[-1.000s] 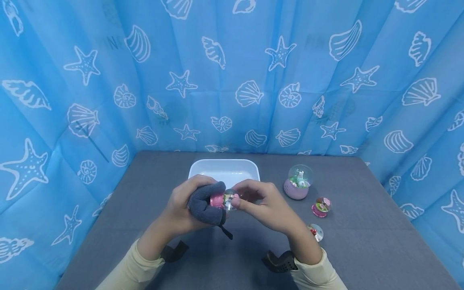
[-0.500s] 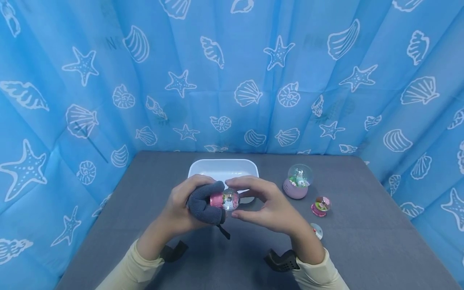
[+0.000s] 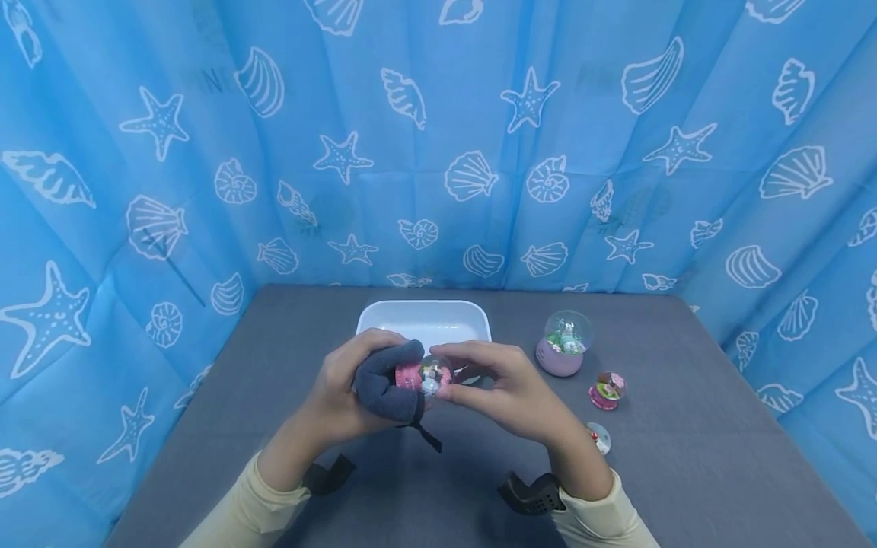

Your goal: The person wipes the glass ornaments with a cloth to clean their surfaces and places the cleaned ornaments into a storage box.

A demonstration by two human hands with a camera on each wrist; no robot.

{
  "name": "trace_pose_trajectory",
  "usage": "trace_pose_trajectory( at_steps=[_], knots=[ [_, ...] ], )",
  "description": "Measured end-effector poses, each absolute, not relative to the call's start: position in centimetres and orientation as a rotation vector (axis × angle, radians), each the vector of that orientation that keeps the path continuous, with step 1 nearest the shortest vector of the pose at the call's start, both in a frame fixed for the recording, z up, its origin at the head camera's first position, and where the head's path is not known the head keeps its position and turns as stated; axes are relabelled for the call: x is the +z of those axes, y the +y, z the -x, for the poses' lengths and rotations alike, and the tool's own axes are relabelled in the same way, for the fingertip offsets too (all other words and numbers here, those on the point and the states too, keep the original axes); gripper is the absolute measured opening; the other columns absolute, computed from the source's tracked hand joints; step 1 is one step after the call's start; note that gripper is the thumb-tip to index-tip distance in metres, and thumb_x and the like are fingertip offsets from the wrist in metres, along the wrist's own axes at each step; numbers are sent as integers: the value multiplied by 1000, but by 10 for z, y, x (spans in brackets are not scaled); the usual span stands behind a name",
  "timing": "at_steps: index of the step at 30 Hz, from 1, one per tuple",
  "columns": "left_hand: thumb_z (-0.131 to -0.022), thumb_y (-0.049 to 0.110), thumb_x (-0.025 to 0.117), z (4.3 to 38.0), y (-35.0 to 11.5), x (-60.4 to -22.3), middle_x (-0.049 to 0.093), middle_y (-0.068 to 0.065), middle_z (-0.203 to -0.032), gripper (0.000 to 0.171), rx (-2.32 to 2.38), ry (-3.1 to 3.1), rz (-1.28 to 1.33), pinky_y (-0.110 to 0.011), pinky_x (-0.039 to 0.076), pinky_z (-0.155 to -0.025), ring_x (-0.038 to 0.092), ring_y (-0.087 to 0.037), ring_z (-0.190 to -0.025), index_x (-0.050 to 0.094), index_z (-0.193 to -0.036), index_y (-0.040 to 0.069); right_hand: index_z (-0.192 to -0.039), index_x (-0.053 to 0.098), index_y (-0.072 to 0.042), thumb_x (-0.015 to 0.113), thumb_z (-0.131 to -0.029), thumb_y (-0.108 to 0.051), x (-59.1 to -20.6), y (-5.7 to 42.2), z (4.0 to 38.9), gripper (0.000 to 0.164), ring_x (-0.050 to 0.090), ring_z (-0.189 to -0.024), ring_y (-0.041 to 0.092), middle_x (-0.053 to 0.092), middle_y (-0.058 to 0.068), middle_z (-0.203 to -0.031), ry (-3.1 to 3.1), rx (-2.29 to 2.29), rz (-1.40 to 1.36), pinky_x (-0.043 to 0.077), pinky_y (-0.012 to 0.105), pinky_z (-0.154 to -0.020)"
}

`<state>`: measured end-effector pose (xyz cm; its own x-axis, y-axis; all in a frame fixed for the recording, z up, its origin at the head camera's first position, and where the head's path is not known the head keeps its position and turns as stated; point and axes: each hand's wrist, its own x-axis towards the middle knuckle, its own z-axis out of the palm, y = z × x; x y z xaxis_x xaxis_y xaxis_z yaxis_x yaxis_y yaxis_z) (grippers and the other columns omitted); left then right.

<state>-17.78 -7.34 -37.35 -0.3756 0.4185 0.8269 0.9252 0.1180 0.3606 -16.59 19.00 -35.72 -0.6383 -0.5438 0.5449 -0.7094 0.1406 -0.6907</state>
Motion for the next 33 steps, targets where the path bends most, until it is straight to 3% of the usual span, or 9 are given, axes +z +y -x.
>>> trace_pose_trajectory(
  at_steps=[7, 10, 15, 22, 33],
  knots=[
    [-67, 8, 99, 177, -71, -373, 70, -9, -115, 70, -1173, -1864, 1292, -38, 60, -99, 70, -22, -107, 61, -125, 3, -126, 73, -2, 65, -101, 4, -361, 190, 167, 27, 73, -85, 11, 78, 8, -105, -2355, 1522, -1123, 64, 30, -75],
    [-66, 9, 100, 177, -71, -374, 70, -9, -116, 71, -1164, -1867, 1287, -37, 60, -100, 69, -22, -108, 60, -125, 3, -124, 73, -1, 62, -104, 2, -361, 190, 167, 24, 72, -81, 11, 77, 7, -100, -2381, 1545, -1100, 64, 30, -74],
    [-67, 8, 99, 177, -71, -375, 69, -9, -116, 70, -1167, -1854, 1292, -37, 60, -99, 69, -22, -107, 61, -125, 3, -127, 72, -2, 63, -104, 0, -361, 191, 167, 25, 72, -85, 12, 77, 8, -104, -2400, 1584, -1118, 65, 31, -76],
    [-70, 9, 98, 177, -72, -375, 69, -9, -116, 67, -1184, -1842, 1297, -37, 60, -98, 68, -22, -107, 61, -125, 3, -134, 70, -11, 74, -95, -2, -360, 191, 166, 40, 75, -95, 14, 76, 5, -115, -2417, 1549, -1166, 63, 32, -83],
    [-67, 11, 100, 179, -73, -375, 69, -9, -116, 70, -1181, -1856, 1294, -37, 59, -99, 68, -22, -108, 61, -125, 3, -132, 71, -12, 78, -93, -1, -359, 189, 165, 41, 76, -96, 15, 76, 3, -116, -2397, 1553, -1161, 65, 33, -83]
  ],
)
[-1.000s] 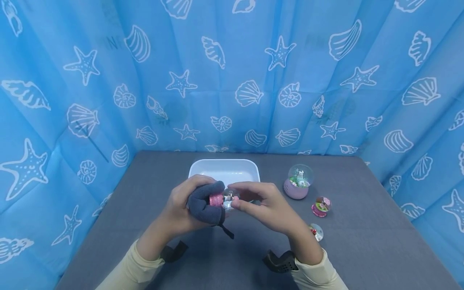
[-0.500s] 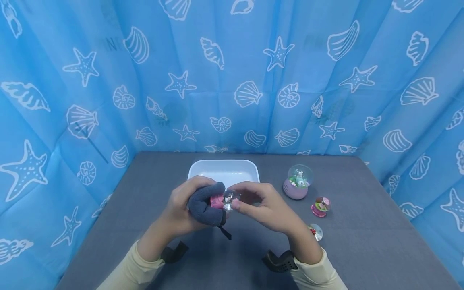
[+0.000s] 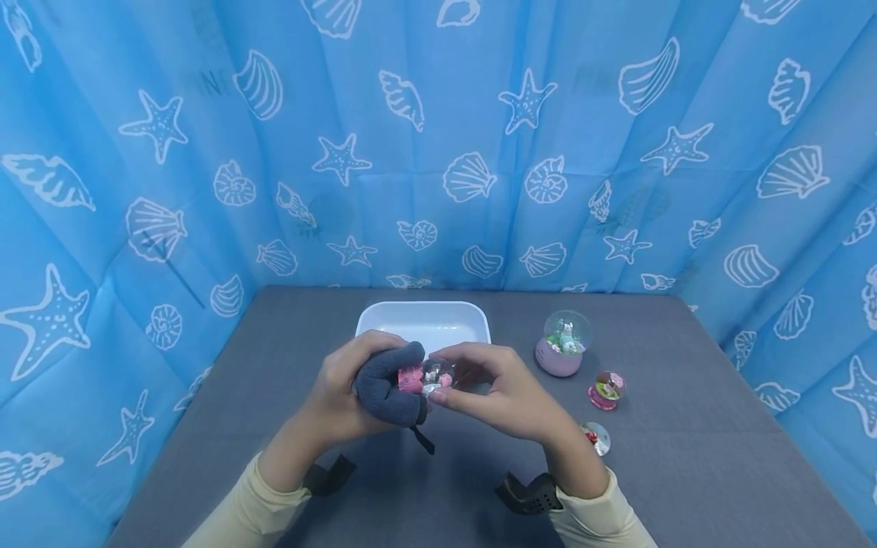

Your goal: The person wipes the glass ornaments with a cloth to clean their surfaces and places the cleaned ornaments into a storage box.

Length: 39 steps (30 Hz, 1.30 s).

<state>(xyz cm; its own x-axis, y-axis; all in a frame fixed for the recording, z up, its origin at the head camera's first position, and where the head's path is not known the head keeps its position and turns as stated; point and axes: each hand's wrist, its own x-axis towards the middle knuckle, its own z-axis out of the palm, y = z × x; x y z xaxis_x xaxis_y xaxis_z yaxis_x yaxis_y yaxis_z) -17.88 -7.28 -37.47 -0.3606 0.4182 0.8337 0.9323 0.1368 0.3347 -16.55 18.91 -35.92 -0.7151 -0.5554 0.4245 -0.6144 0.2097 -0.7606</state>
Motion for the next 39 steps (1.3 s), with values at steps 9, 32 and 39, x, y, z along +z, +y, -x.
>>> trace_pose_trajectory(
  at_steps=[9, 32, 39],
  knots=[
    [-68, 15, 100, 179, -73, -374, 69, -9, -116, 71, -1174, -1857, 1301, -37, 59, -98, 68, -21, -107, 61, -126, 4, -131, 72, -14, 80, -91, 0, -356, 193, 165, 43, 77, -97, 16, 76, 1, -117, -2406, 1533, -1140, 65, 34, -84],
    [-67, 20, 100, 184, -82, -374, 69, -7, -116, 70, -1173, -1865, 1197, -35, 59, -92, 67, -18, -104, 63, -125, 5, -124, 74, -4, 82, -80, 13, -348, 207, 162, 48, 71, -92, 8, 75, -2, -113, -2218, 1427, -895, 64, 25, -75],
    [-70, 23, 99, 185, -86, -374, 68, -7, -116, 69, -1185, -1885, 1184, -37, 59, -92, 67, -19, -104, 63, -126, 5, -129, 73, -2, 86, -79, 11, -351, 206, 168, 53, 71, -102, 8, 74, 9, -117, -2212, 1411, -821, 64, 25, -75]
  ],
)
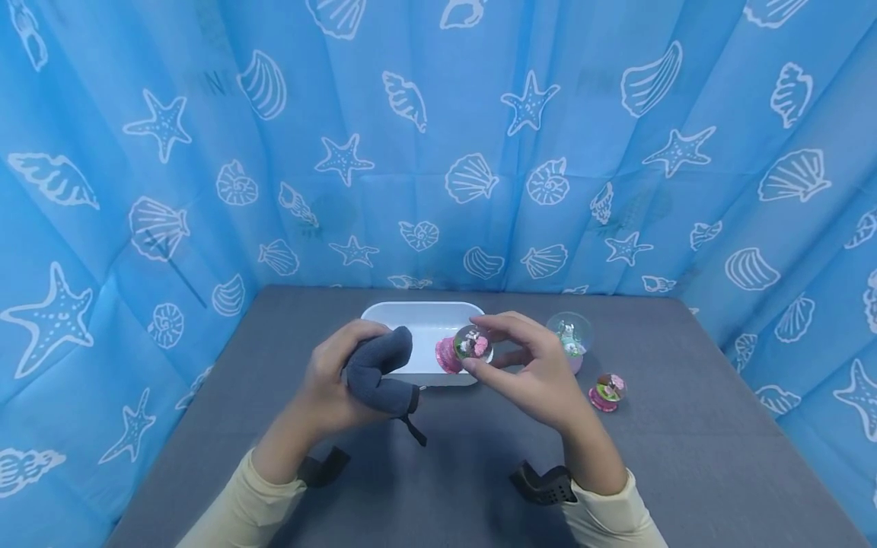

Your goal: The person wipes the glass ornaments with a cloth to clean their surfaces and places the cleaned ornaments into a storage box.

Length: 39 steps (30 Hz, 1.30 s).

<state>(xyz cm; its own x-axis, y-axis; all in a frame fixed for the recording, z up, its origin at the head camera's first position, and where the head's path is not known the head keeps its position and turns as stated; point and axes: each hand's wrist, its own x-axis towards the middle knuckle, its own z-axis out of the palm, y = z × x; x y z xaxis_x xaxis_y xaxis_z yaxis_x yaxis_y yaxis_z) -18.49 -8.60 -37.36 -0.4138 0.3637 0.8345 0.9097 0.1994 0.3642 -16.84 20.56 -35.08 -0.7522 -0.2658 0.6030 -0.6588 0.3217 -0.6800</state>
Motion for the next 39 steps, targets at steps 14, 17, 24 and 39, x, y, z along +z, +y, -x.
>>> trace_pose_trajectory(
  at_steps=[14, 17, 24, 39],
  knots=[
    [-73, 27, 98, 195, -100, -370, 68, -7, -114, 67, -1170, -1914, 1126, -36, 58, -88, 65, -17, -101, 63, -127, 6, -129, 73, -6, 88, -86, -4, -368, 197, 200, 46, 73, -101, 12, 75, 9, -118, -2343, 1191, -684, 64, 27, -81],
    [-71, 24, 99, 195, -101, -370, 67, -6, -117, 70, -1171, -1942, 1120, -37, 58, -91, 65, -18, -103, 62, -128, 7, -130, 73, -6, 89, -86, -9, -374, 193, 208, 46, 75, -100, 19, 76, 8, -116, -2391, 1142, -645, 66, 35, -82],
    [-69, 19, 101, 196, -104, -373, 68, -7, -121, 73, -1168, -2004, 1102, -39, 59, -94, 67, -20, -108, 61, -129, 9, -131, 71, -3, 86, -88, -8, -392, 182, 233, 46, 75, -100, 30, 74, 15, -116, -2515, 1141, -592, 65, 49, -83],
    [-70, 18, 100, 198, -106, -379, 68, -7, -121, 72, -1173, -2003, 1085, -37, 59, -95, 67, -20, -107, 61, -130, 9, -129, 71, 1, 80, -92, -9, -420, 164, 288, 39, 73, -108, 37, 74, 18, -118, -2766, 997, -527, 62, 54, -91]
  ],
)
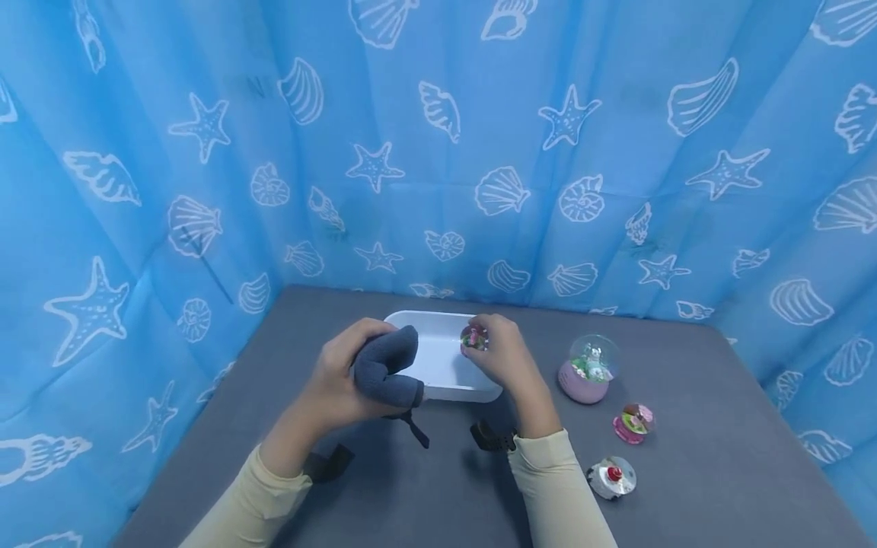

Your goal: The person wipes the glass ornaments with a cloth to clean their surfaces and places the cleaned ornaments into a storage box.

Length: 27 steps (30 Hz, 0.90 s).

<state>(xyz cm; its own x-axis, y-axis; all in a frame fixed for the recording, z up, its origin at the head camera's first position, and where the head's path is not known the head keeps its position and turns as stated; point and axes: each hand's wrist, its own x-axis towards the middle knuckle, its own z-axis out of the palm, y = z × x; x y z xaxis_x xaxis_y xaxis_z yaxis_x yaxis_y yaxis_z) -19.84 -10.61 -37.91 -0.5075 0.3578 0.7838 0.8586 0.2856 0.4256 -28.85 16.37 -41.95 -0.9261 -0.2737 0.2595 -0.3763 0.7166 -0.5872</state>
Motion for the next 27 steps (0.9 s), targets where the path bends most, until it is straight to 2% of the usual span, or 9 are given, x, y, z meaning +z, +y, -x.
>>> trace_pose_trajectory(
  at_steps=[4, 10, 16, 27],
  knots=[
    [-68, 18, 100, 197, -102, -384, 68, -7, -121, 73, -1178, -2008, 1091, -37, 60, -94, 67, -20, -107, 61, -130, 9, -127, 72, 1, 79, -92, -11, -429, 169, 290, 37, 71, -109, 36, 74, 17, -116, -2841, 918, -469, 60, 55, -93],
    [-67, 18, 101, 196, -101, -390, 68, -6, -120, 74, -1176, -2019, 1070, -38, 60, -93, 67, -19, -106, 62, -129, 9, -121, 75, -4, 83, -90, -15, -437, 170, 294, 34, 68, -102, 33, 74, 11, -106, -2890, 787, -450, 57, 54, -87],
    [-67, 18, 101, 198, -102, -390, 68, -4, -119, 73, -1179, -2034, 1065, -37, 60, -92, 66, -17, -104, 62, -129, 11, -122, 75, -4, 84, -90, -14, -439, 169, 300, 35, 70, -103, 32, 76, 12, -108, -2891, 780, -467, 58, 53, -88],
    [-68, 16, 100, 204, -103, -388, 68, -6, -119, 73, -1167, -2027, 1065, -39, 60, -91, 66, -18, -104, 61, -130, 10, -118, 77, -3, 88, -87, -13, -442, 167, 311, 35, 71, -95, 30, 77, 11, -102, -2862, 690, -502, 58, 51, -87]
  ],
)
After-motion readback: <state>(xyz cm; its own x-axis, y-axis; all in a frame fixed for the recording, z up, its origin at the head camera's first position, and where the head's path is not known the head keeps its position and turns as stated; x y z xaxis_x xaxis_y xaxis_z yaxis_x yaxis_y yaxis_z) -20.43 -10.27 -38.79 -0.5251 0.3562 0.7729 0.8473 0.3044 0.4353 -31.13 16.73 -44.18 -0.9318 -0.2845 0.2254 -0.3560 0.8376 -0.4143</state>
